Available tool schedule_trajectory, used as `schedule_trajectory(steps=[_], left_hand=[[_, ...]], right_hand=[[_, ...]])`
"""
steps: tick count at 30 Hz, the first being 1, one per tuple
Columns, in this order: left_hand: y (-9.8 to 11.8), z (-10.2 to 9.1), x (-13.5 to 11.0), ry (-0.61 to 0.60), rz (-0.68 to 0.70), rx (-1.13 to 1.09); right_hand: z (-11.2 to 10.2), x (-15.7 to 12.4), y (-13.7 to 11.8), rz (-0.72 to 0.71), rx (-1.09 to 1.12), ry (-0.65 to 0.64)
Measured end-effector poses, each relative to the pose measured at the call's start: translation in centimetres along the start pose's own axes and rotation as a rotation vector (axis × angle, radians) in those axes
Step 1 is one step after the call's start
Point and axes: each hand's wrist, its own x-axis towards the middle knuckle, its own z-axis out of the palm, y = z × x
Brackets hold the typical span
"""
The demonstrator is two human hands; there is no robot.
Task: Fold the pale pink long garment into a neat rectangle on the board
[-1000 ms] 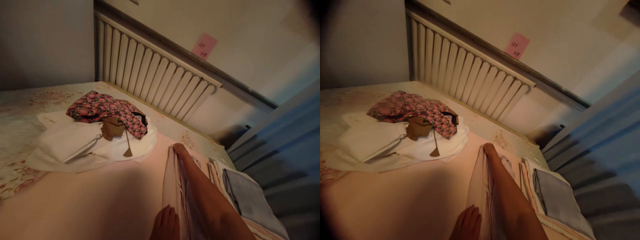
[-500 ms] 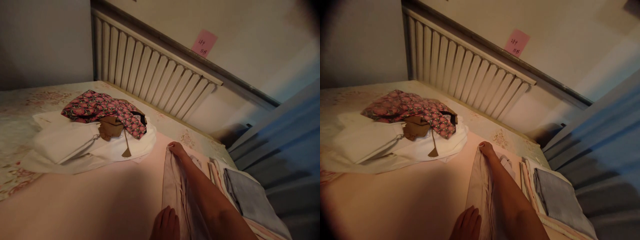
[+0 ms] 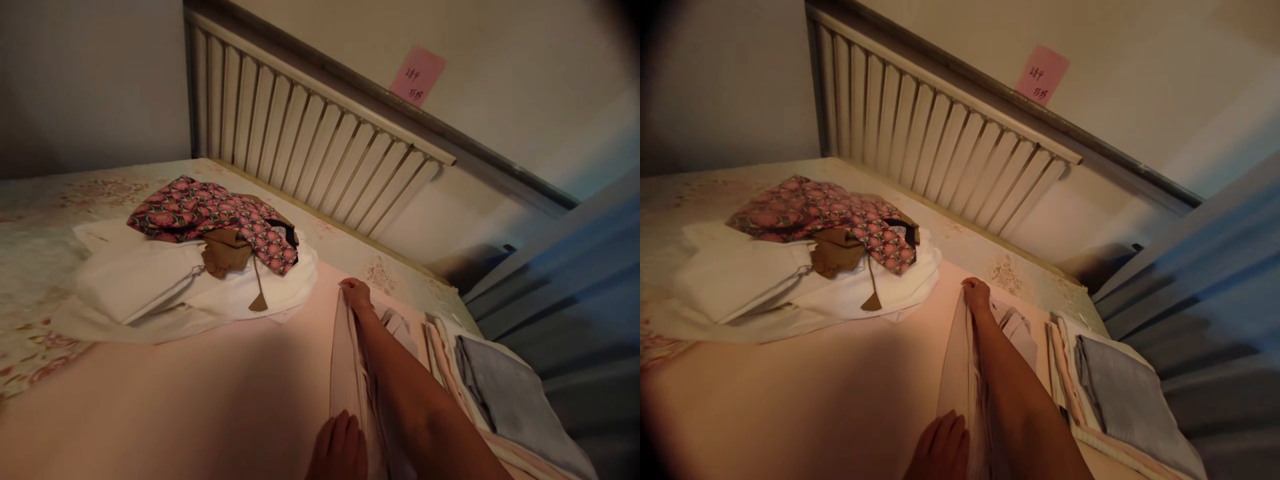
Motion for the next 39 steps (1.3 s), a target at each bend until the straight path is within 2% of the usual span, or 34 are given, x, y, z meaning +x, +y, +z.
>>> schedule_trajectory(steps=[5,10,15,19,23,27,35,39], left_hand=[[-0.3,-0.7,0.1,-0.029,0.022,-0.006],[-0.5,-1.7,0.5,-0.060,0.022,-0.061],[-0.7,-3.0,1.0,-0.176,0.002,-0.147],[-0.8,-4.3,1.6,-0.268,-0.023,-0.205],[-0.9,-5.2,2.0,-0.314,-0.027,-0.220],[-0.9,-5.2,1.8,-0.302,-0.031,-0.229],[-1.1,-6.1,2.4,-0.365,-0.037,-0.248],[-1.2,-6.3,2.4,-0.360,-0.031,-0.251]], right_hand=[[-0.1,0.3,0.3,0.005,0.021,-0.015],[-2.3,-0.1,0.7,-0.042,0.017,-0.041],[-5.0,-2.5,2.3,-0.043,-0.070,-0.030],[-6.0,-5.0,3.1,-0.043,-0.149,-0.040],[-6.2,-7.4,3.2,-0.057,-0.211,-0.069],[-6.1,-9.1,3.1,-0.081,-0.294,-0.076],[-5.9,-9.8,2.8,-0.013,-0.460,0.048],[-5.4,-9.9,3.4,0.026,-0.489,0.046]])
